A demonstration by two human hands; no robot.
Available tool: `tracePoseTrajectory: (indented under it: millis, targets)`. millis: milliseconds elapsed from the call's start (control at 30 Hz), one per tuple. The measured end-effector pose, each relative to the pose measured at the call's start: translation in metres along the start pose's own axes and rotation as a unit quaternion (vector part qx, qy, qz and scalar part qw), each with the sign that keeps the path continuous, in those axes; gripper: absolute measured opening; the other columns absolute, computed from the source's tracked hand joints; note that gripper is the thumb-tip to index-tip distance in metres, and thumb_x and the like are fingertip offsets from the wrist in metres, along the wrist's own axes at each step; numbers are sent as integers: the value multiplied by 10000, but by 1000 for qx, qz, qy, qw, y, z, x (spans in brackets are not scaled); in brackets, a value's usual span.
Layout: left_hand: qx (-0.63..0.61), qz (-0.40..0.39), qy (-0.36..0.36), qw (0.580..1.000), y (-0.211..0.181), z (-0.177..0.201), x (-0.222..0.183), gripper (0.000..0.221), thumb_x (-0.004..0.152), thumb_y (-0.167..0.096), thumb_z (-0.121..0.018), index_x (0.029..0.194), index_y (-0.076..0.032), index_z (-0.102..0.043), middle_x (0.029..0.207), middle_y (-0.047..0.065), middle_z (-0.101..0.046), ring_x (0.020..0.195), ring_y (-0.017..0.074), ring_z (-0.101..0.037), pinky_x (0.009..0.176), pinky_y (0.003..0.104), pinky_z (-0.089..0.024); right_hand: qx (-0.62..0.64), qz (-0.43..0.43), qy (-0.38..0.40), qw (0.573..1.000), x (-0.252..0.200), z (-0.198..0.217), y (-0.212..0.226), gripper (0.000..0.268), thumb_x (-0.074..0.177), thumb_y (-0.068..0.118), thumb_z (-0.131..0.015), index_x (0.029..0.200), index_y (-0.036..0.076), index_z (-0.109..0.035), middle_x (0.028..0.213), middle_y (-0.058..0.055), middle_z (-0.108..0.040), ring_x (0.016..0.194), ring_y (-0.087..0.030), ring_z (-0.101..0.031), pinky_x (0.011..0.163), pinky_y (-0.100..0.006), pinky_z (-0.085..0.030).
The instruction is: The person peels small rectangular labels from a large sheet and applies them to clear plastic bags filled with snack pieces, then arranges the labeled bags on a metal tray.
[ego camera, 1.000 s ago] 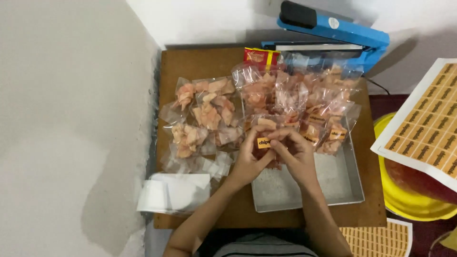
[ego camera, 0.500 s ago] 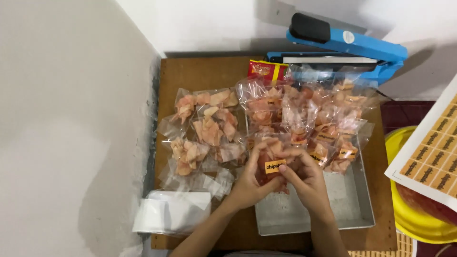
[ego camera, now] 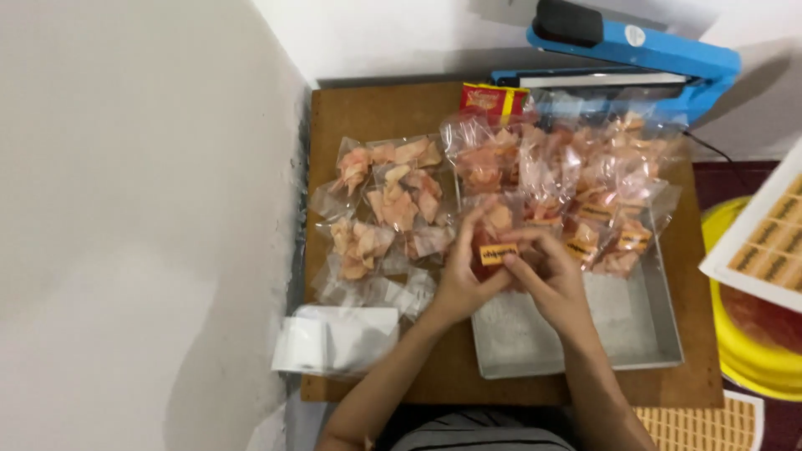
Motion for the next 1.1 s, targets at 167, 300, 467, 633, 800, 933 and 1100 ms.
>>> tracePoseTrajectory:
  millis: [167,300,467,633,800,933,1100]
  targets:
    - [-2,-12,78,997,3,-1,-5,866,786,-15,-719,1512,-115,-258,1257,43,-398,1077,108,-477,916,251,-478,33,13,-13,999,-7,1,-12,225,873,2,-610,1098,20,-614,803,-28,-519,557,-78,-532,451,-190,-459]
    - [-55,16,238,970,-14,-36,-25,820,881,-15,-689,1532,-182,-219,1475,38,-340,1173,143,-518,972,296,-510,126,38,-23,991,-30,22,-19,223,872,-38,-593,1091,3,-583,859,-10,-487,668,-89,-612,563,-195,-521]
    - [-161,81,426,887,-21,-101,-52,789,943,97,-565,1514,-263,-157,1248,143,-577,889,139,-636,781,379,-617,76,104,-63,990,-103,42,51,220,895,-38,-584,1113,-25,-556,875,-30,-475,706,-163,-661,581,-273,-577]
    - [50,-99,403,908,-33,-141,-96,703,934,-125,-738,1494,-161,-314,1564,73,-308,1398,168,-326,1189,434,-308,107,137,-134,976,-157,79,39,209,908,-50,-557,1114,-45,-523,861,-44,-472,663,-118,-634,607,-215,-548]
    - [-31,-13,351,936,-7,-130,-126,780,839,32,-749,1470,-149,-329,1274,51,-549,1083,104,-565,939,349,-534,135,111,-119,977,-197,57,45,229,886,-46,-574,1110,-36,-525,846,-39,-474,661,-85,-614,616,-194,-521]
    - [42,0,228,973,-3,-99,-147,797,751,-41,-824,1425,-176,-420,1336,24,-454,1141,226,-490,976,419,-481,124,113,-69,983,-196,51,17,244,879,-16,-601,1112,-30,-529,852,-33,-465,678,-82,-617,632,-193,-528]
    - [30,-65,121,990,9,-46,-164,781,718,-29,-828,1396,-68,-443,1337,124,-524,1212,233,-504,936,364,-506,82,66,-2,994,-184,13,0,256,864,52,-635,1110,36,-566,894,-20,-488,763,-119,-575,667,-228,-512]
Point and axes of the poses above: each hand's wrist, its own x-axis towards the middle knuckle, its own z-axis out of the back of the hand, y = z × x, the point moved 10 cm from there along x, towards the middle knuckle
